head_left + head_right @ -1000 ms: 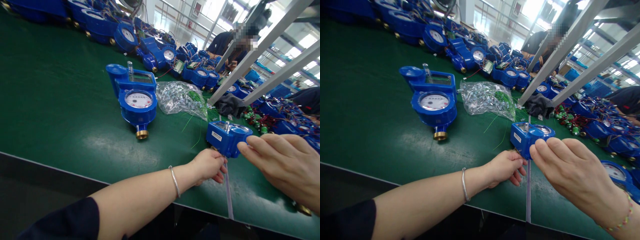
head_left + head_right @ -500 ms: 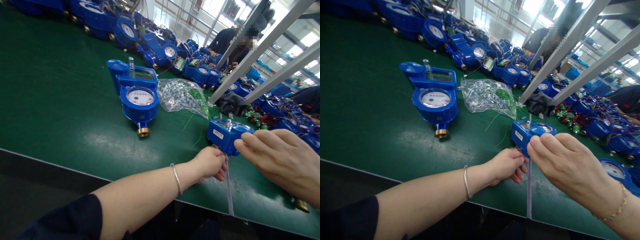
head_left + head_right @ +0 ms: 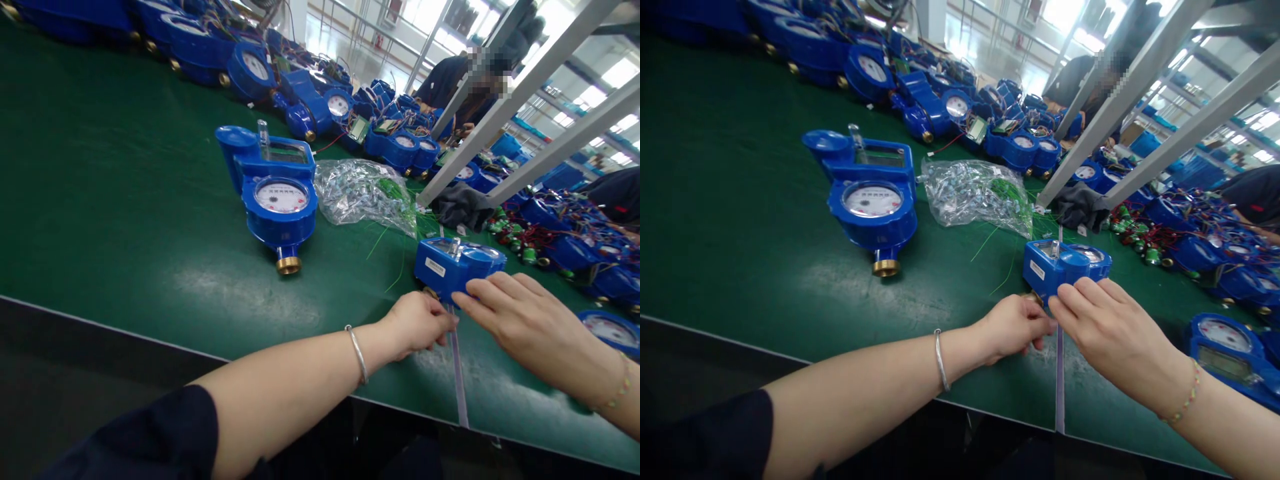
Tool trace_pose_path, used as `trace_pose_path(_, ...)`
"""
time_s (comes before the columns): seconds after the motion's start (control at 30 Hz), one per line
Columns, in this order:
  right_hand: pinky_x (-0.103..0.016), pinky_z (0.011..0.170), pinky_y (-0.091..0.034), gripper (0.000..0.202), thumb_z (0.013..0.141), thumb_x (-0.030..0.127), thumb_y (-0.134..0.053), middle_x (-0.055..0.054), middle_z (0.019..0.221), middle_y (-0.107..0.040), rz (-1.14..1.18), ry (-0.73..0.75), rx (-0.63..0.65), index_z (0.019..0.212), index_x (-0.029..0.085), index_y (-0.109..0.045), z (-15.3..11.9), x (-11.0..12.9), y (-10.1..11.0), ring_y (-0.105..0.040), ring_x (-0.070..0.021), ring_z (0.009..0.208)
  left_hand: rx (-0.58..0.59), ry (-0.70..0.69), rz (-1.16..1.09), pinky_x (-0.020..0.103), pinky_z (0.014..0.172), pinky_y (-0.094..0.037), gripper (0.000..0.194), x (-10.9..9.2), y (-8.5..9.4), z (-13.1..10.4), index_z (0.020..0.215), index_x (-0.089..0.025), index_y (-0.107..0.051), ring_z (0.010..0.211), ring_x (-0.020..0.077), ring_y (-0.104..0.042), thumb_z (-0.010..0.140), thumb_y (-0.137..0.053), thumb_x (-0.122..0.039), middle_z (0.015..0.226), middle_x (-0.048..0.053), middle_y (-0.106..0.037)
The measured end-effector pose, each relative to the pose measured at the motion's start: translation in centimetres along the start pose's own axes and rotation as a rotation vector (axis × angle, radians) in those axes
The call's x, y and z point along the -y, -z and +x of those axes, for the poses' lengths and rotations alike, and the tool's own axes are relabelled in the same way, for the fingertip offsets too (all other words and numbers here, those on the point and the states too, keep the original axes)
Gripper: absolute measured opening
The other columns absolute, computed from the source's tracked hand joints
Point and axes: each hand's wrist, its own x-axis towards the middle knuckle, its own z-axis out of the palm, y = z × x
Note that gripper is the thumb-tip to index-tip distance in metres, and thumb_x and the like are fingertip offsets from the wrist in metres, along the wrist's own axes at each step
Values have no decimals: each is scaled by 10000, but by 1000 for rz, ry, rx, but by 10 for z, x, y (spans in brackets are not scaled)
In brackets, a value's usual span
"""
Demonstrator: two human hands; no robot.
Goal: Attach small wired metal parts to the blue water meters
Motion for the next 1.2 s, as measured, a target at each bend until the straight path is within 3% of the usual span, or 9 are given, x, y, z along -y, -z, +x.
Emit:
trace_pose_path(0.1, -363, 758, -402, 477, 843, 65, -388, -75, 1034, -544, 163, -149, -37, 1288, 231, -429, -16, -2, -13, -501, -206, 856, -115, -236, 687, 325, 577, -491, 246, -9, 6, -10, 682, -160, -634, 637, 210, -614, 779, -450, -291, 686, 66, -644)
trace_pose_path(0.17, -324, 782, -413, 491, 873, 110, -393, -42, 1023, -549, 342, -309, -64, 1333, 279, -363, -30, -3, -22, -521, -173, 876, -43, -332, 986, 358, 568, -491, 227, -17, 6, -19, 702, -171, -652, 668, 249, -632, 769, -456, -262, 721, 78, -669)
trace_pose_path(0.27, -294, 773, -424, 423, 892, 253, -445, 10, 967, -566, 635, -596, -101, 1302, 335, -387, -51, 2, -36, -541, -142, 859, 170, -471, 1194, 315, 488, -447, 178, -26, 3, -35, 685, -164, -653, 614, 224, -621, 753, -503, -232, 713, 67, -673)
trace_pose_path(0.37, -301, 792, -432, 358, 869, 348, -486, 17, 924, -577, 934, -838, -203, 1225, 321, -472, -63, 19, -49, -550, -141, 842, 193, -594, 1285, 317, 475, -408, 140, -32, 4, -52, 645, -158, -641, 612, 207, -586, 729, -563, -238, 678, 57, -643)
trace_pose_path(0.53, -298, 770, -469, 324, 778, 398, -614, -48, 977, -606, 1522, -1074, -518, 1044, 216, -578, -51, 61, -62, -550, -185, 916, 196, -881, 1013, 378, 935, -376, 108, -46, 17, -64, 592, -160, -585, 1039, 226, -507, 699, -581, -180, 1095, 45, -601)
trace_pose_path(0.6, -298, 795, -471, 307, 762, 362, -646, -67, 1020, -607, 1758, -1093, -655, 1016, 202, -584, -42, 76, -60, -551, -184, 935, 309, -895, 758, 365, 1019, -297, 162, -50, 17, -60, 572, -161, -523, 924, 167, -541, 733, -528, -156, 902, 22, -629)
trace_pose_path(0.67, -286, 818, -472, 304, 757, 313, -666, -62, 1041, -603, 1940, -1123, -804, 1027, 210, -573, -34, 85, -55, -562, -170, 947, 329, -797, 490, 314, 872, -396, 268, -51, 13, -53, 574, -171, -435, 647, 111, -490, 836, -425, -223, 609, -16, -496)
trace_pose_path(0.8, -241, 780, -498, 293, 728, 237, -705, -13, 995, -604, 2076, -1176, -1086, 989, 238, -571, -30, 90, -46, -594, -148, 923, 48, -594, 142, 250, 596, -373, 330, -47, -5, -42, 776, -179, -416, 602, 110, -384, 933, -215, -388, 683, -14, -402)
trace_pose_path(1.2, -208, 806, -508, 222, 804, 247, -623, -35, 1016, -654, 2300, -1185, -1116, 1025, 236, -632, -40, 94, -51, -617, -110, 866, -235, -572, 476, 230, 595, -380, 169, -31, -22, -23, 769, -160, -490, 614, 102, -451, 874, -422, -273, 694, 0, -523)
